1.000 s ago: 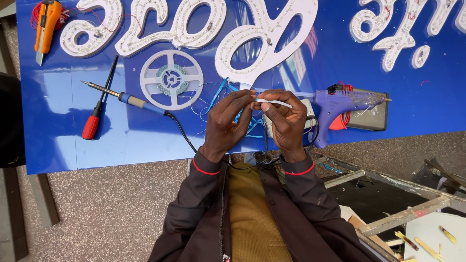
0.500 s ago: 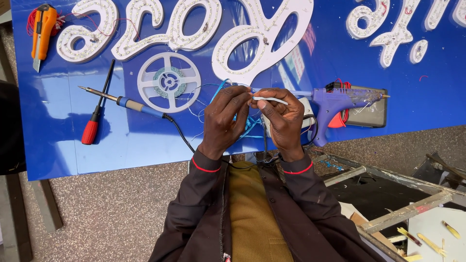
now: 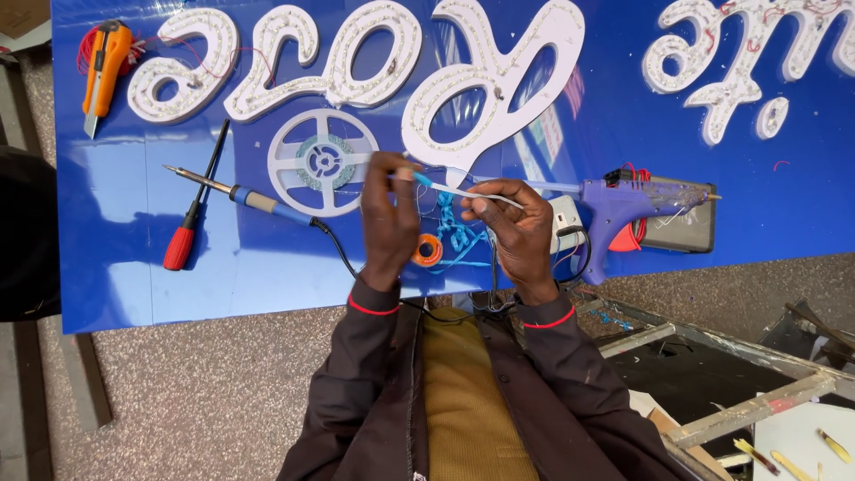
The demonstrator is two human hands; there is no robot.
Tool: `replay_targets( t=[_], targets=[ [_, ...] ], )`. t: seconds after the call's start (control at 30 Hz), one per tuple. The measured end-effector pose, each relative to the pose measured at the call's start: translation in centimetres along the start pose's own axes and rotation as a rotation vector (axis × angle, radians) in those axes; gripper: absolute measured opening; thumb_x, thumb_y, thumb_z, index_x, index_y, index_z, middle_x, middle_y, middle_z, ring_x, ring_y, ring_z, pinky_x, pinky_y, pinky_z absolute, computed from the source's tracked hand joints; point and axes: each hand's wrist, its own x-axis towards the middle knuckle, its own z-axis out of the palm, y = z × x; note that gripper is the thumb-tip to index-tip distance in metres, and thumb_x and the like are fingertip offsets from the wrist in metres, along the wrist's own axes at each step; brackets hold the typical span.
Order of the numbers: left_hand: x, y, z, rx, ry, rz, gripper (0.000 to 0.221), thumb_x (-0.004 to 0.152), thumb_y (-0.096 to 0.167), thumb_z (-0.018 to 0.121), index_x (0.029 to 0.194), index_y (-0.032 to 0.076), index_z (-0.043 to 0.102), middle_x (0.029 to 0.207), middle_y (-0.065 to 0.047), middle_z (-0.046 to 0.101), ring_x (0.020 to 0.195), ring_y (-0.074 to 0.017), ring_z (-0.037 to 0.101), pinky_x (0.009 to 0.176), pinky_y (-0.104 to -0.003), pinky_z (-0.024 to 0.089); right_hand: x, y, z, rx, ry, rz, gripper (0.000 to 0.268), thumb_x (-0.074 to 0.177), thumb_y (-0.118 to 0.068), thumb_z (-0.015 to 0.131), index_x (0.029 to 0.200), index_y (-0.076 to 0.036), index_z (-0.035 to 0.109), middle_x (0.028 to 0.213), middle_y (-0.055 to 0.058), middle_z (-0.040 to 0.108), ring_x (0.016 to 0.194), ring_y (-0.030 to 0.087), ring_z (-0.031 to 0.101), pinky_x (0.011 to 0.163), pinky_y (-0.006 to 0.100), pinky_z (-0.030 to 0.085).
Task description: The person unspools a length of LED strip from a reel and attaches it to white letter cutouts on a blue workspace using their hands.
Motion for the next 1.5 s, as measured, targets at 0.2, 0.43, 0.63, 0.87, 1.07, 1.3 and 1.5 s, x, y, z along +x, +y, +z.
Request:
replay_targets(
  t=[0.2, 0.43, 0.63, 0.87, 1.07, 1.3, 1.5],
  targets=[
    [3.1, -2.3, -7.2, -0.023, 0.341, -0.164, 0.017, 0.125, 0.032, 0.041, 0.119, 0.019, 0.05, 0.106, 0.0, 0.054, 0.085, -0.0118, 0.058, 0.078, -0.029, 0.057, 1.2, 0.9, -6.3, -0.013, 0.15, 0.002, 0.02, 0.105, -0.001, 0.081, 0.117, 0.012, 0.071, 0.106, 0.028, 0.079, 0.101, 0.035, 0.085, 0.088, 0.043, 0.077],
    [4.0, -7.9, -13.6, -0.277, 0.772, -0.286, 0.005, 0.11, 0.013, 0.062, 0.111, 0.016, 0.058, 0.106, -0.004, 0.062, 0.101, -0.021, 0.078, 0.071, -0.021, 0.065, 2.2, -2.4, -13.9, -0.028, 0.345, -0.028, 0.018, 0.111, -0.013, 0.079, 0.122, 0.0, 0.072, 0.116, 0.022, 0.081, 0.107, 0.027, 0.085, 0.091, 0.033, 0.078],
    [3.6, -3.7, -9.3, 0.319, 0.544, -0.034, 0.065, 0.103, -0.014, 0.067, 0.154, 0.024, 0.053, 0.142, -0.003, 0.052, 0.136, -0.023, 0.057, 0.108, -0.037, 0.05, 2.8, -7.1, -11.4, -0.183, 0.275, -0.084, 0.022, 0.111, -0.014, 0.08, 0.122, 0.003, 0.071, 0.12, 0.027, 0.079, 0.112, 0.032, 0.084, 0.091, 0.037, 0.077],
    [1.2, 5.6, 5.4, -0.138, -0.223, 0.059, 0.04, 0.115, 0.013, 0.075, 0.153, 0.01, 0.065, 0.146, -0.02, 0.072, 0.14, -0.0472, 0.069, 0.117, -0.06, 0.058, 4.4, -6.2, -7.8, -0.402, -0.053, -0.107, 0.02, 0.104, -0.002, 0.087, 0.118, 0.008, 0.079, 0.108, 0.024, 0.079, 0.11, 0.028, 0.081, 0.086, 0.041, 0.07],
    [-1.6, 2.7, 8.5, -0.136, -0.293, 0.023, 0.02, 0.118, 0.014, 0.068, 0.134, 0.006, 0.076, 0.107, -0.015, 0.079, 0.097, -0.0402, 0.083, 0.083, -0.049, 0.071, 2.9, -5.5, -7.7, -0.411, -0.046, -0.01, 0.015, 0.108, -0.003, 0.083, 0.119, 0.007, 0.08, 0.104, 0.022, 0.08, 0.106, 0.024, 0.081, 0.086, 0.039, 0.07],
    [-3.9, 0.1, 8.9, -0.277, -0.309, -0.172, 0.02, 0.12, 0.015, 0.064, 0.131, 0.004, 0.076, 0.099, -0.016, 0.081, 0.075, -0.0268, 0.08, 0.063, -0.04, 0.064, 2.0, -4.1, -9.0, -0.377, -0.083, 0.077, 0.016, 0.109, -0.004, 0.081, 0.122, 0.006, 0.08, 0.107, 0.021, 0.079, 0.105, 0.027, 0.081, 0.087, 0.04, 0.071],
    [-4.8, -0.2, 7.7, -0.382, -0.271, -0.305, 0.021, 0.123, 0.013, 0.057, 0.133, 0.002, 0.072, 0.095, -0.017, 0.079, 0.076, -0.0194, 0.075, 0.064, -0.039, 0.058, 2.0, -3.4, -6.6, -0.339, -0.153, 0.053, 0.019, 0.117, -0.005, 0.068, 0.131, 0.005, 0.076, 0.124, 0.024, 0.077, 0.122, 0.035, 0.077, 0.099, 0.05, 0.068]
  ],
)
